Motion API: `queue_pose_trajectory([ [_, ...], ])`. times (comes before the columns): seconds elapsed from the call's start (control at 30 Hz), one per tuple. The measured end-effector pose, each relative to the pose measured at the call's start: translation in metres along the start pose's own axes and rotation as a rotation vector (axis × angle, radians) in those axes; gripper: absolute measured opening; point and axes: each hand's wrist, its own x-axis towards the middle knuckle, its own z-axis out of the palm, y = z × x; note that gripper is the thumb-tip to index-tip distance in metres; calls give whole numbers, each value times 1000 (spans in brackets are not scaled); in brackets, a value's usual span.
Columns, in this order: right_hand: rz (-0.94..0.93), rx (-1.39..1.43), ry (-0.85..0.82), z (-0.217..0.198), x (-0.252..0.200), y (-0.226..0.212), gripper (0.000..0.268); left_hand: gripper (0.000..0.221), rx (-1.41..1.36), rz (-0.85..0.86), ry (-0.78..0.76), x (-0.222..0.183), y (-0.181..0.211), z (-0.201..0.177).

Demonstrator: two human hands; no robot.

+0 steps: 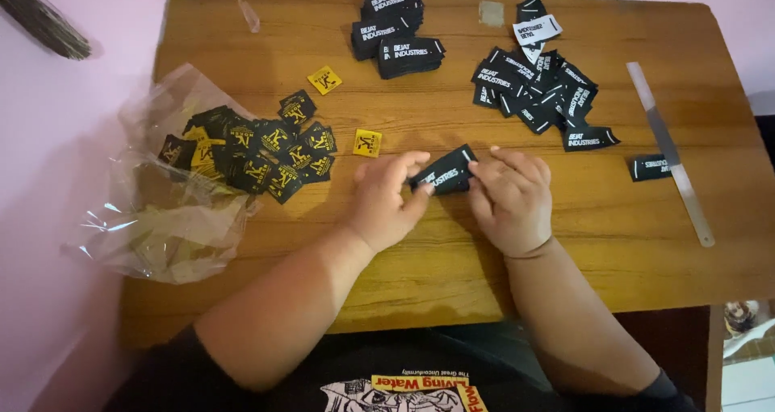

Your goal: Folding small fabric clothing labels and sorting them into piles on a wooden table.

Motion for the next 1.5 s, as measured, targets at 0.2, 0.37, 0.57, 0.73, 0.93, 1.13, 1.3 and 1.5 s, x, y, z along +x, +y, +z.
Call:
queue_pose_trajectory([
  [0.2, 20, -161, -43, -2, -5, 3, 17, 34, -97, -372, -65, 5, -9, 3],
  [0.37, 104, -315, -225, -4, -16, 2, 14, 26, 24, -288, -63, 8, -1, 2],
  [0.57, 239, -340, -392, -5, -17, -4, 19, 36, 131, -189, -208, 20, 30, -25],
  [0.73, 185, -378, -364, -9, 6, -17, 66, 68, 255, -122, -584, 20, 43, -30],
  [0.93, 381, -226, -1372, -1, 29, -29, 64, 72, 599, -164, -1031, 22, 46, -18],
  [1.13, 425, -270, -1219, 0, 7, -6, 53, 67, 536, -192, -1017, 23, 45, -24],
  [1.3, 325, 86, -665, -1, -18, 14, 37, 59, 411, -180, -805, 20, 30, -22],
  [1.5, 338, 50, -724, 3, -20, 14, 32, 36, 424, -155, -745, 13, 18, -13],
])
